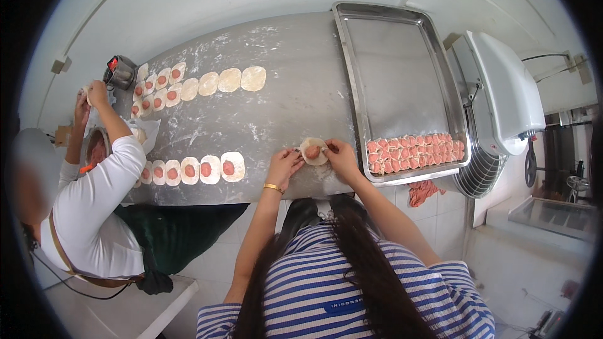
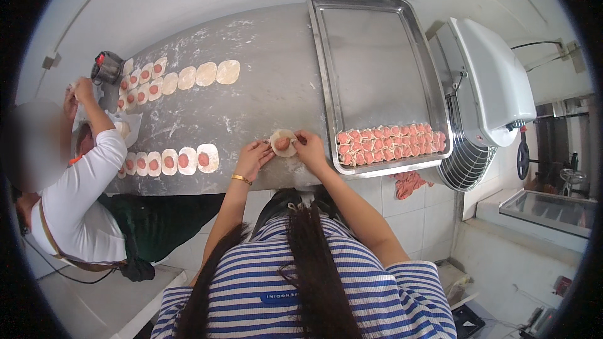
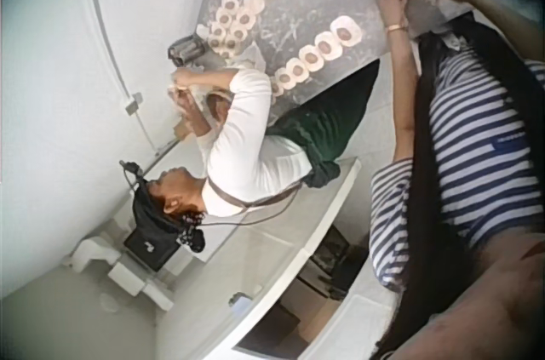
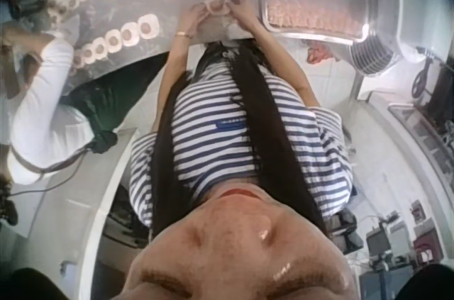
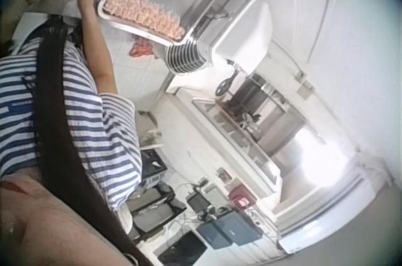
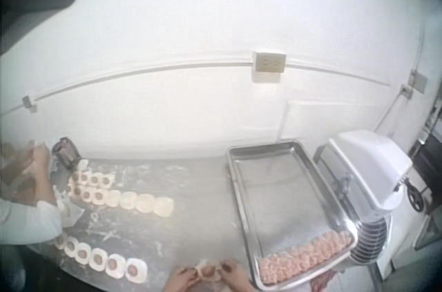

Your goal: The person places small portions of pink filling onto round dough discs, folds each disc in half to enclose the filling, and crimps the edges to seal. The finished dumplings are placed in neat rows on a metal tray. A second person is visible in the background performing a similar task.

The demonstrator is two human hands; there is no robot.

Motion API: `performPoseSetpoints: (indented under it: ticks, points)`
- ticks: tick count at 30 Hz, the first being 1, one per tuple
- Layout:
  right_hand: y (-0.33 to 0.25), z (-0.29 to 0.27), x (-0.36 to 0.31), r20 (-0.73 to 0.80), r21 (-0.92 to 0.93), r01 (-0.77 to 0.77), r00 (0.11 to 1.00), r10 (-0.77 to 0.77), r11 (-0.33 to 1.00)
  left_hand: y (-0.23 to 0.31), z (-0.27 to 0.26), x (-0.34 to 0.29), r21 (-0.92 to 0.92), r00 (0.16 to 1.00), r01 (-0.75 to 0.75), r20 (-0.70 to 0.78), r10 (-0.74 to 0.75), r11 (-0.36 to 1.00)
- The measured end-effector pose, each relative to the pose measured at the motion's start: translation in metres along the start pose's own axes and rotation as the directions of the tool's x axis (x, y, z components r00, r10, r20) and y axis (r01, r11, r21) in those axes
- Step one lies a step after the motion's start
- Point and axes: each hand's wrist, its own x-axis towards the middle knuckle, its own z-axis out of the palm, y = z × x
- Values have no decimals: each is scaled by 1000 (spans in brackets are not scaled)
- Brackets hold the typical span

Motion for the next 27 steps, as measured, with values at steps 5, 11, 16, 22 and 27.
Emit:
performPoseSetpoints:
  ticks: [5,11,16,22,27]
  points:
    - [1,-7,-7,-6,35,50,999,-50,998,-2,16,-7,57,998,-53,28,52,997]
    - [12,-9,-8,62,285,56,995,-77,957,-9,20,-8,204,984,-175,72,164,963]
    - [-13,-12,-19,120,284,29,991,-66,958,-13,23,-11,140,974,-225,61,218,964]
    - [-23,-18,-16,132,452,-44,991,-18,891,-9,24,-14,107,963,-270,50,266,957]
    - [-48,-17,-25,152,579,18,980,-129,815,-12,25,-16,-67,949,-310,44,313,948]
